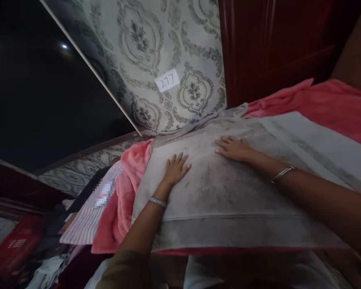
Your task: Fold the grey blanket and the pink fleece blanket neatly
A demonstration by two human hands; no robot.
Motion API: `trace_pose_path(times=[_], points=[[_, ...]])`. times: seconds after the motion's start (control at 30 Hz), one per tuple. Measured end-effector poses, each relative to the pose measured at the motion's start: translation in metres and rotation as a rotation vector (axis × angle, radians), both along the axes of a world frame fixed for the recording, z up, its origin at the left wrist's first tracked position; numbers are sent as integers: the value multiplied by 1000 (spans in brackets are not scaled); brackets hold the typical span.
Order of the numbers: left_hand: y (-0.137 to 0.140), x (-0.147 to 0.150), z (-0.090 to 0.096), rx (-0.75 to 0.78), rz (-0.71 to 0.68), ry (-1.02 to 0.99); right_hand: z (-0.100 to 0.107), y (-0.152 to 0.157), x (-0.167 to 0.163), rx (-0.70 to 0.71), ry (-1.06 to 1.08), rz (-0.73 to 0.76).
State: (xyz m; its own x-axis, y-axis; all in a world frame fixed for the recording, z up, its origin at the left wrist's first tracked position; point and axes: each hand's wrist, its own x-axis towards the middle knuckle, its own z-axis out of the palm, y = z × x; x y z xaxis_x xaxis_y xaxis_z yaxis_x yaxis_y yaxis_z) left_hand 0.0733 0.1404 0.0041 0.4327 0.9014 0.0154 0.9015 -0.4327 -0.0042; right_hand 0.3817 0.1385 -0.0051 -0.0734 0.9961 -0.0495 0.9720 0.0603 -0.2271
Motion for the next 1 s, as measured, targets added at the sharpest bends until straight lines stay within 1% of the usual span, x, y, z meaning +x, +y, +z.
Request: trace_pose_path(times=[0.07,0.1,0.23,0.3,0.37,0.43,0.53,0.63,0.67,0.7,0.73,0.8,0.83,0.9,1.0], points=[[2,0,1,20,-4,5,-9,-25,9,13,-20,34],[2,0,2,32,-4,1,-14,-38,19,24,-32,27],[-3,1,3,106,2,-46,-30,-91,74,83,-51,-146],[-6,1,4,130,15,-53,-34,-115,98,95,-55,-228],[-7,2,6,123,31,-31,-34,-135,112,83,-62,-288],[-6,2,10,90,48,7,-30,-151,116,67,-78,-330],[-8,6,18,1,87,54,-24,-163,112,50,-96,-355],[-26,18,24,-77,118,56,-21,-166,106,70,-92,-358],[-37,25,25,-90,90,49,-21,-166,105,81,-93,-358],[-51,33,24,-95,27,39,-21,-166,104,92,-94,-359],[-65,42,22,-99,-69,28,-22,-166,104,100,-97,-356],[-96,57,14,-92,-321,-2,-24,-167,105,110,-103,-353],[-109,63,10,-90,-407,-19,-25,-167,105,113,-105,-352],[-130,69,0,-67,-468,-55,-26,-168,106,120,-106,-349],[-141,66,-8,-35,-458,-93,-24,-170,108,147,-99,-344]])
